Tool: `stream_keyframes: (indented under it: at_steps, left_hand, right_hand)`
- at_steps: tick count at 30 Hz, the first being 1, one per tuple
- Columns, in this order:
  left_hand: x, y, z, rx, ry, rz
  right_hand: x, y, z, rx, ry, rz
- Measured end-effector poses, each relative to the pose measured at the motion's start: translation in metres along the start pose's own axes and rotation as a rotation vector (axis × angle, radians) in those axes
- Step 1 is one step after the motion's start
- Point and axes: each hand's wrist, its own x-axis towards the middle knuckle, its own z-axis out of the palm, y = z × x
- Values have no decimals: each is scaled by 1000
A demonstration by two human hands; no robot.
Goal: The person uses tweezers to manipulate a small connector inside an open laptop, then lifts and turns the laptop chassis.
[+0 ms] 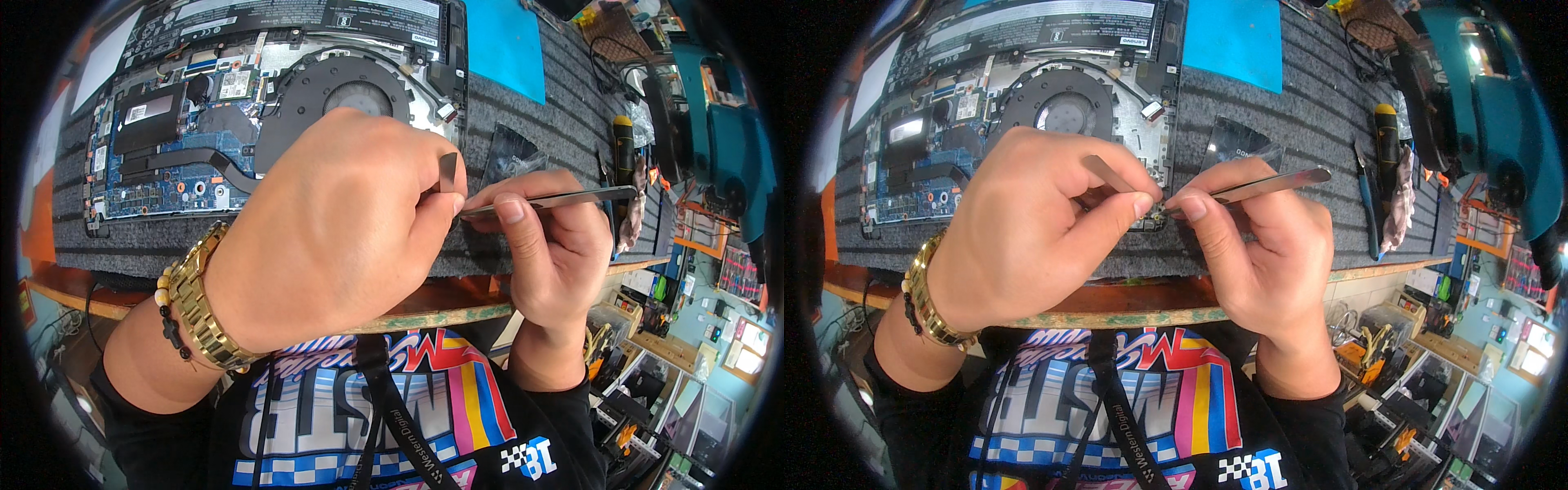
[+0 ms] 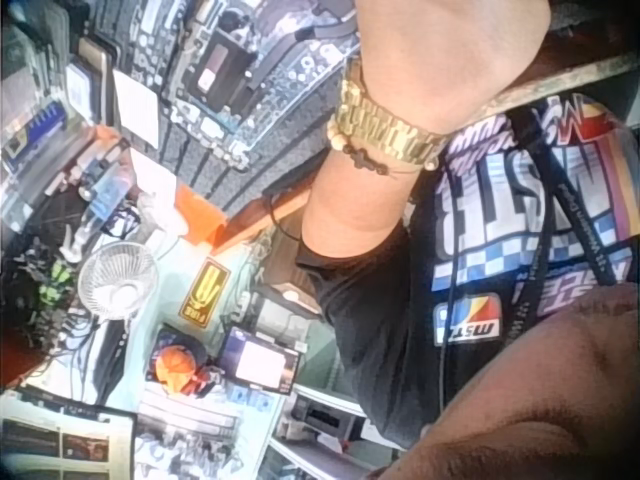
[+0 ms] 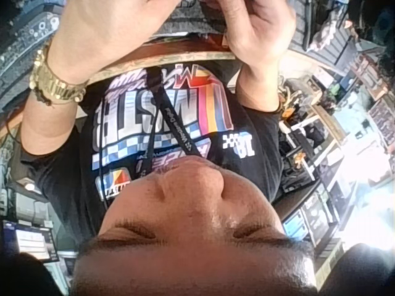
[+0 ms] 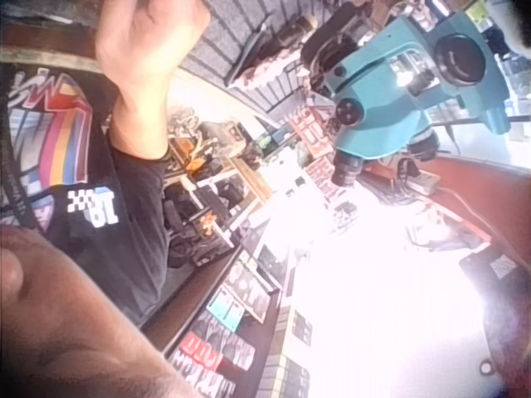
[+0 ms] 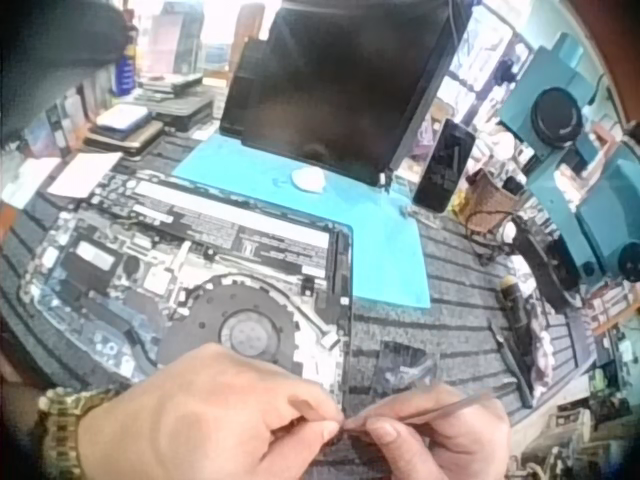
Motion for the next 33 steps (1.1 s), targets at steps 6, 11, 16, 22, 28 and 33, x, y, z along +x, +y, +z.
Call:
stream_keyframes:
  at_steps: [6,11,16,22,28,33]
  left_hand:
    - [0,0,1,15,17,21]
    - [0,0,0,6,4,19]
    - [0,-1,0,52,4,56]
    - [0,2,-2,57,-36,10]
    - [-2,6,-2,-12,-78,-117]
    - [3,6,-7,43,-140,-118]
  right_hand:
    - [-2,1,-2,-30,-26,-17]
    - [-5,3,6,25,102,-22]
    - [-9,3,6,-35,102,-51]
    - [-15,14,7,-66,98,-284]
    - [-27,23,11,-84,85,-403]
    - [-32,31,16,-96,118,-485]
